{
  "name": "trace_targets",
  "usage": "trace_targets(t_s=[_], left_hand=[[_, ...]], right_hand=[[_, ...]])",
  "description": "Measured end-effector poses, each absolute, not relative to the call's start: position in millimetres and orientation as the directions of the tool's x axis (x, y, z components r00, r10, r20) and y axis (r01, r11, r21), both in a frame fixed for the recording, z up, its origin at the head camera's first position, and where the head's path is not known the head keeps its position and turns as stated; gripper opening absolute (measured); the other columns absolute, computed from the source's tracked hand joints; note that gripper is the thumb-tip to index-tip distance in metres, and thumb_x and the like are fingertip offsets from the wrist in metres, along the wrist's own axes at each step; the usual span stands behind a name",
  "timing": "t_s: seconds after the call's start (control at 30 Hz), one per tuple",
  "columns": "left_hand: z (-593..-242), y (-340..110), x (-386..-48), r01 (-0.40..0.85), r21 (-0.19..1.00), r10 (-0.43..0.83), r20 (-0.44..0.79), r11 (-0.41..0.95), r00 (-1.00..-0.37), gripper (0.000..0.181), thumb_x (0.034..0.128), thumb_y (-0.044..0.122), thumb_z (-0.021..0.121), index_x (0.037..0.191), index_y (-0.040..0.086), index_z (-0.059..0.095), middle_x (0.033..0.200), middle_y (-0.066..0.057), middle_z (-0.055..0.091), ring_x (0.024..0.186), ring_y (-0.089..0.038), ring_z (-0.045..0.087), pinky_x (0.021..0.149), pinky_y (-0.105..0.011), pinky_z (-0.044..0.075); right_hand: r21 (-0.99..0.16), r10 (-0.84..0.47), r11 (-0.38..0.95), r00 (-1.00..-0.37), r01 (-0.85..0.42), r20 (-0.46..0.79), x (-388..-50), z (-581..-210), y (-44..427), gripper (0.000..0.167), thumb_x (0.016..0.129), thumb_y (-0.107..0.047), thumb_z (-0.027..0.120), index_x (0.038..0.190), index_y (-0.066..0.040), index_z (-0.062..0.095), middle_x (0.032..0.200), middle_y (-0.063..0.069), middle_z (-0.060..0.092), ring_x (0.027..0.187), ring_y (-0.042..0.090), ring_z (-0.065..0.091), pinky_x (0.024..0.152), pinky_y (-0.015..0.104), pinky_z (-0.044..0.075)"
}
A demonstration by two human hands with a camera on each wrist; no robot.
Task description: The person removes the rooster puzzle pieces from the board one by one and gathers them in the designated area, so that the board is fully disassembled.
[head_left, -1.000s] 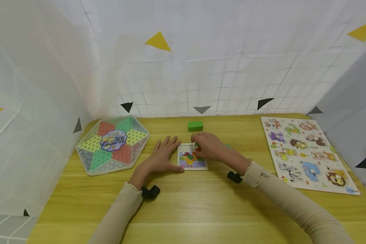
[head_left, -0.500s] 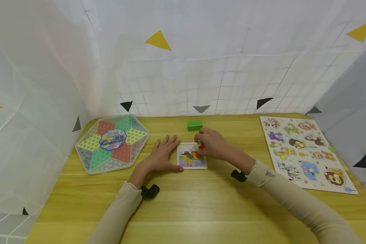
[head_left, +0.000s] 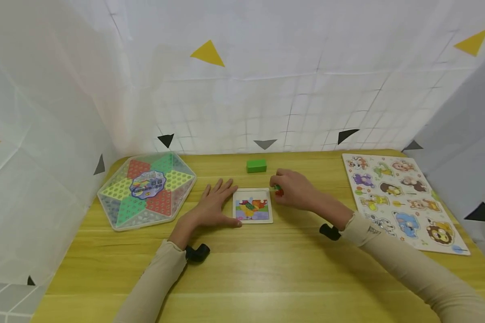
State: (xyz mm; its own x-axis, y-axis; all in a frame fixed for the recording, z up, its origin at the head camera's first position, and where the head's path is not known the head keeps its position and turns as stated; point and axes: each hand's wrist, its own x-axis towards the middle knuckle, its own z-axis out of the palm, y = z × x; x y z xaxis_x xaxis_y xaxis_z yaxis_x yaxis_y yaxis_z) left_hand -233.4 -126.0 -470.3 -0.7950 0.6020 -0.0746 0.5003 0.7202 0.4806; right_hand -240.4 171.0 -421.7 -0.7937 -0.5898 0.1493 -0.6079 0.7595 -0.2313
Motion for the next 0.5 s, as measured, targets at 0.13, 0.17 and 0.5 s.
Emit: trace_targets(t_s=[0.13,0.17,0.5], left_hand=[[-470.5,-125.8,-234.1,0.502,0.479,0.604,-0.076,0.720,-0.794,0.113,0.0737,0.070,0.075,0.161,0.019,0.025,0.168,-0.004,0.008,0.152,-0.030,-0.003,0.118,-0.055,-0.005],[-470.7,-125.4,-234.3,0.503,0.477,0.604,-0.076,0.721,-0.793,0.113,0.0738,0.071,0.075,0.161,0.019,0.024,0.168,-0.004,0.008,0.152,-0.029,-0.003,0.118,-0.055,-0.005],[-470.2,-125.3,-233.8,0.500,0.474,0.599,-0.075,0.725,-0.797,0.114,0.0733,0.070,0.076,0.161,0.019,0.024,0.168,-0.004,0.008,0.152,-0.030,-0.003,0.118,-0.055,-0.005]], right_hand=[[-0.213,-0.594,0.762,-0.791,-0.611,0.146,-239.3,-419.4,180.2,0.026,0.074,-0.011,0.083,0.097,-0.005,0.072,0.086,0.005,0.056,0.071,0.017,0.048,0.060,0.031,0.044],[-0.212,-0.593,0.763,-0.792,-0.611,0.145,-238.9,-418.7,182.6,0.027,0.074,-0.012,0.084,0.097,-0.005,0.072,0.086,0.005,0.056,0.071,0.017,0.047,0.060,0.031,0.043],[-0.213,-0.588,0.768,-0.797,-0.604,0.141,-235.4,-415.9,200.7,0.030,0.075,-0.015,0.087,0.098,-0.004,0.072,0.086,0.005,0.055,0.070,0.016,0.045,0.059,0.031,0.041]])
